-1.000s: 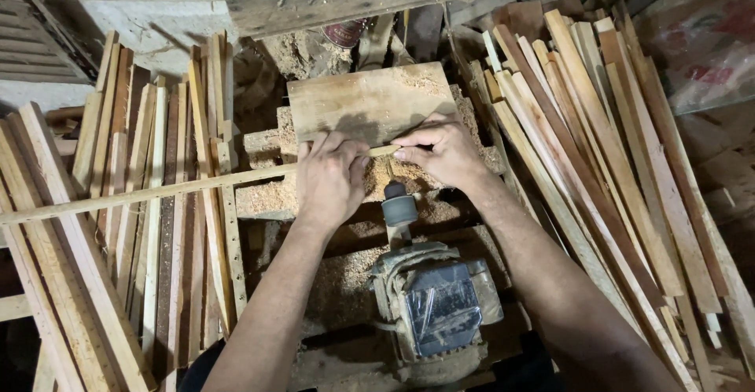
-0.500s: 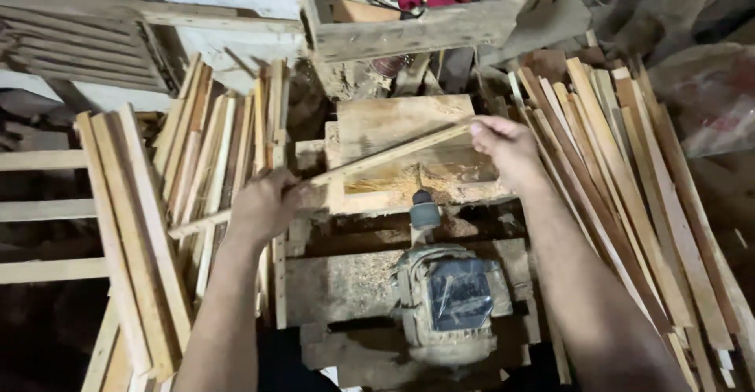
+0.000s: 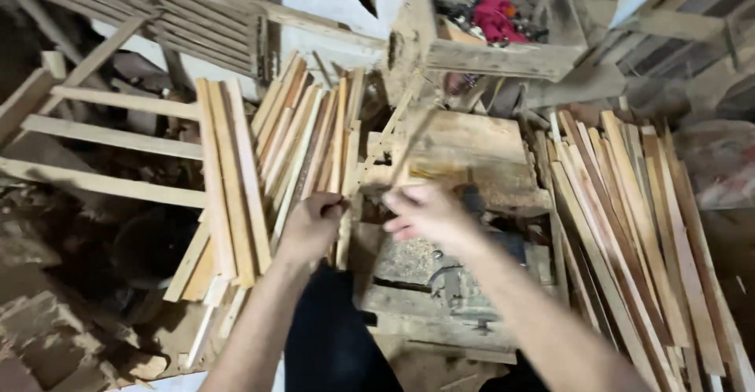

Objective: Drilling holes into thin wooden strips using a mounted drill and a jig

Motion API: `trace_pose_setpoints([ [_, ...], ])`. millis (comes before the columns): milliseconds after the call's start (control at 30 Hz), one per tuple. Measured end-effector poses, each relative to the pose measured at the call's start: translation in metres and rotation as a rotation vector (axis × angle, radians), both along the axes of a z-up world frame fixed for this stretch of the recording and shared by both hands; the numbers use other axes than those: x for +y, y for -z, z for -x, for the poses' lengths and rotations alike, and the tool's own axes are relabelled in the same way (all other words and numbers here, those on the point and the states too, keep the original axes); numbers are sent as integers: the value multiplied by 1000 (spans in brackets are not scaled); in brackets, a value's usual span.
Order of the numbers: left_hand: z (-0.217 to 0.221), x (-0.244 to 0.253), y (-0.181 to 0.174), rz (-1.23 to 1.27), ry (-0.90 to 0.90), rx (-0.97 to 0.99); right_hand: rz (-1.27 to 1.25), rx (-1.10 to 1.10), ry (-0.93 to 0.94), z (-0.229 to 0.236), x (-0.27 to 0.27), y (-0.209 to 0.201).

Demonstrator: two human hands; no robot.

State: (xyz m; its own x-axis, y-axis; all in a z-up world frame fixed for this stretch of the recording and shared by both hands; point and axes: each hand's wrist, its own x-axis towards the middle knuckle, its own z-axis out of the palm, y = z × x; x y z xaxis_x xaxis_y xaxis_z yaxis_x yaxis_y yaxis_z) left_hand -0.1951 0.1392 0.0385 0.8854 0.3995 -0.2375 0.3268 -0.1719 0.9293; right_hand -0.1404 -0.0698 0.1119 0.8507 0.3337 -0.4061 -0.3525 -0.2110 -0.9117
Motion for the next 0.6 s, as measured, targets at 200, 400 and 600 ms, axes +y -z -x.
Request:
trace_pose_setpoints([
  [200, 48, -8, -8, 354, -141, -183, -122, -48, 103, -16, 112, 103],
  [400, 104, 40, 21, 44, -37, 83, -20, -155, 70, -64, 181, 117],
  [600, 93, 56, 58, -693, -116, 249, 8, -215, -48, -64, 268, 161],
])
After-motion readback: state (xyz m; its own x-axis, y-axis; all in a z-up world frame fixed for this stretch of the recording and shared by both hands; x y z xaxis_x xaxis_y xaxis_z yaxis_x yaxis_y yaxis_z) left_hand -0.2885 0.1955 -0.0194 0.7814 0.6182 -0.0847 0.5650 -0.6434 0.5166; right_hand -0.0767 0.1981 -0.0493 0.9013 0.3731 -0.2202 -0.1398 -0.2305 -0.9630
